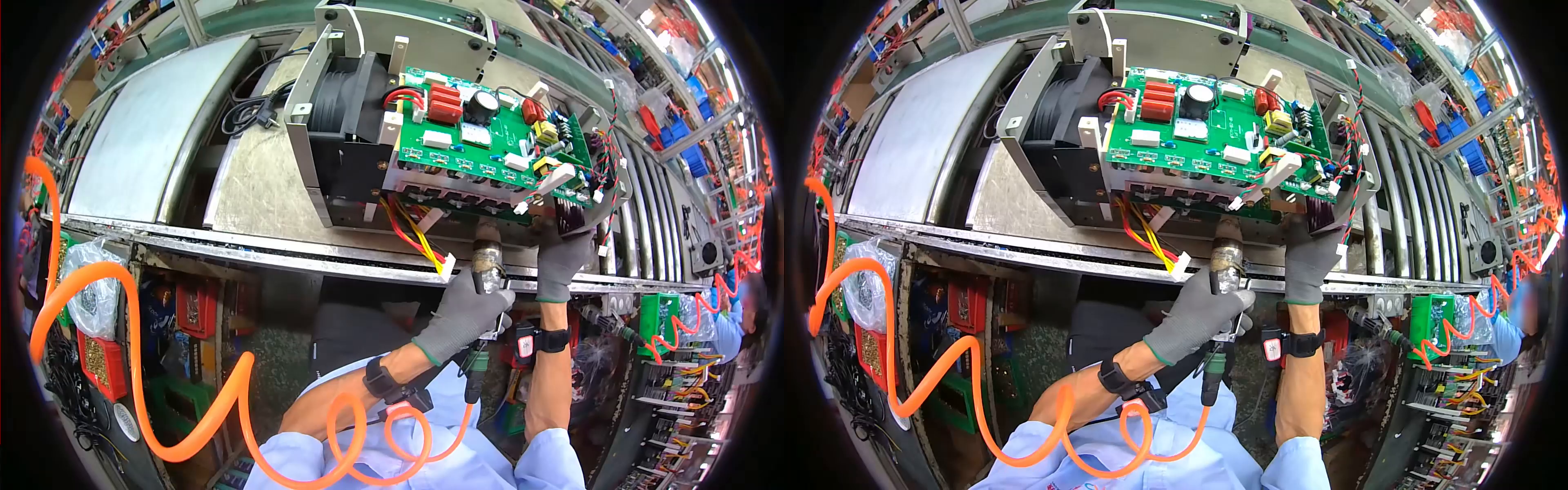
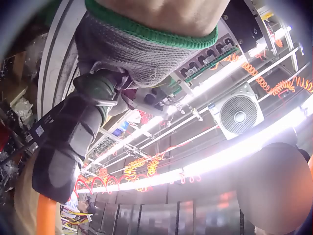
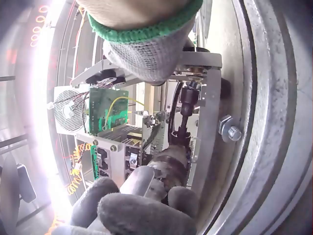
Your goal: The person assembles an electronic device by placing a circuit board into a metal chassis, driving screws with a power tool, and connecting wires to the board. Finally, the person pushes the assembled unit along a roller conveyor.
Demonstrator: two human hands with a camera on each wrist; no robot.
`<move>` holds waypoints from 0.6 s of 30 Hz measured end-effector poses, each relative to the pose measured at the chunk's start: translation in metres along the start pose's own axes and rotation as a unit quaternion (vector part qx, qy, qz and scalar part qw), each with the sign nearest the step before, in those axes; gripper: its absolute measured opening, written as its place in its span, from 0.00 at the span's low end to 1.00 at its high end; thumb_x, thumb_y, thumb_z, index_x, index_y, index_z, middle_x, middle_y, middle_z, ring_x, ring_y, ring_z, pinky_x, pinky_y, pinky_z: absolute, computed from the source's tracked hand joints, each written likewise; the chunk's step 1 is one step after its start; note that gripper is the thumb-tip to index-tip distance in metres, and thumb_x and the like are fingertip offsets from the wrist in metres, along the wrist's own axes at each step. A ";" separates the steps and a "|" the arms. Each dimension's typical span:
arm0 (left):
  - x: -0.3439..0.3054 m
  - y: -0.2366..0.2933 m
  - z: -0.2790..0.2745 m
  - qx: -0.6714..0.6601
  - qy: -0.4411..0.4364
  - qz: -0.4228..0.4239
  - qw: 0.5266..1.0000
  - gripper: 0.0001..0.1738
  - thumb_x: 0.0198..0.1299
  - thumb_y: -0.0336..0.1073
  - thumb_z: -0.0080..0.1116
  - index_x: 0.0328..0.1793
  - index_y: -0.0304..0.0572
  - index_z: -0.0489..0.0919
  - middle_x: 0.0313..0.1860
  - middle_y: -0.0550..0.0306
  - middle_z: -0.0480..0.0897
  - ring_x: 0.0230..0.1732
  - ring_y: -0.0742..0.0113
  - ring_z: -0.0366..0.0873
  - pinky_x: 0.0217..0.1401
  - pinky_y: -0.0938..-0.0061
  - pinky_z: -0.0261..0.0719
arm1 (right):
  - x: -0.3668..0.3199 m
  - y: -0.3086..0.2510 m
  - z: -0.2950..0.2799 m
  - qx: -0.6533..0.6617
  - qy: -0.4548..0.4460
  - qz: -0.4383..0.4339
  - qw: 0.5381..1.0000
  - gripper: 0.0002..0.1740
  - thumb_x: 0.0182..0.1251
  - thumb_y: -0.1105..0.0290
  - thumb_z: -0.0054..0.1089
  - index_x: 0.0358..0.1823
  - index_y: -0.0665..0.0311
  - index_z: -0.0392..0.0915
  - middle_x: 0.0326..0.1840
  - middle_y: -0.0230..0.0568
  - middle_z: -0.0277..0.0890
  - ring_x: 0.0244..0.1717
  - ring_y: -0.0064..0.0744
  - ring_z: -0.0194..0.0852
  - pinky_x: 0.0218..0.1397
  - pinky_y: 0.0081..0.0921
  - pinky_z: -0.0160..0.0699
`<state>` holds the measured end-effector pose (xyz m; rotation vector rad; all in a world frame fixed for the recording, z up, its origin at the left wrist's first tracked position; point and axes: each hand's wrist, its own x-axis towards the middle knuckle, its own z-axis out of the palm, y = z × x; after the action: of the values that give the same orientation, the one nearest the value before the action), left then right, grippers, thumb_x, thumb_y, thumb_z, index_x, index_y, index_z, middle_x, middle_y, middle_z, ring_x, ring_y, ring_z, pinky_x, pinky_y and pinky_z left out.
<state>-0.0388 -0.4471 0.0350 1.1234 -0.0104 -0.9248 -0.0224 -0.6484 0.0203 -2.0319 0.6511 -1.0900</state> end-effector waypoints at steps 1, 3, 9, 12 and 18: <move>0.002 -0.001 0.000 0.004 0.001 0.000 1.000 0.17 0.63 0.32 0.67 0.53 0.35 0.72 0.36 0.54 0.84 0.28 0.66 0.87 0.28 0.73 0.84 | 0.000 0.001 -0.001 -0.022 -0.002 -0.024 0.999 0.31 0.57 0.66 0.79 0.57 0.71 0.74 0.40 0.44 0.88 0.41 0.37 0.89 0.46 0.35 0.85; 0.004 -0.002 0.001 0.002 -0.012 -0.009 1.000 0.18 0.63 0.32 0.67 0.53 0.35 0.72 0.36 0.54 0.84 0.28 0.66 0.87 0.28 0.73 0.85 | 0.002 0.003 -0.004 -0.066 -0.003 -0.072 0.995 0.32 0.57 0.67 0.79 0.59 0.71 0.74 0.43 0.44 0.88 0.44 0.38 0.89 0.48 0.36 0.84; 0.007 -0.002 0.005 -0.045 -0.031 -0.033 0.998 0.18 0.62 0.33 0.68 0.52 0.36 0.72 0.36 0.54 0.83 0.29 0.66 0.87 0.30 0.72 0.86 | 0.002 0.005 -0.003 0.013 -0.011 -0.098 0.995 0.36 0.55 0.66 0.79 0.64 0.72 0.74 0.50 0.49 0.88 0.48 0.44 0.89 0.51 0.38 0.83; 0.008 -0.004 0.007 -0.058 -0.035 -0.037 0.997 0.18 0.62 0.33 0.68 0.53 0.38 0.72 0.36 0.56 0.82 0.28 0.68 0.86 0.29 0.72 0.86 | 0.002 0.006 -0.005 -0.030 -0.024 -0.064 0.997 0.38 0.58 0.64 0.79 0.67 0.71 0.71 0.51 0.50 0.87 0.49 0.45 0.89 0.52 0.38 0.83; 0.011 -0.023 0.012 0.011 -0.003 0.005 1.000 0.18 0.62 0.34 0.70 0.52 0.39 0.73 0.33 0.59 0.80 0.25 0.70 0.82 0.27 0.72 0.81 | 0.000 0.019 0.000 -0.050 0.008 -0.113 0.992 0.30 0.59 0.67 0.77 0.59 0.66 0.71 0.43 0.45 0.85 0.40 0.42 0.87 0.44 0.35 0.82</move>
<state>-0.0513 -0.4658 0.0186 1.1402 -0.0308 -0.9207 -0.0239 -0.6600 0.0060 -2.2264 0.4996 -1.2256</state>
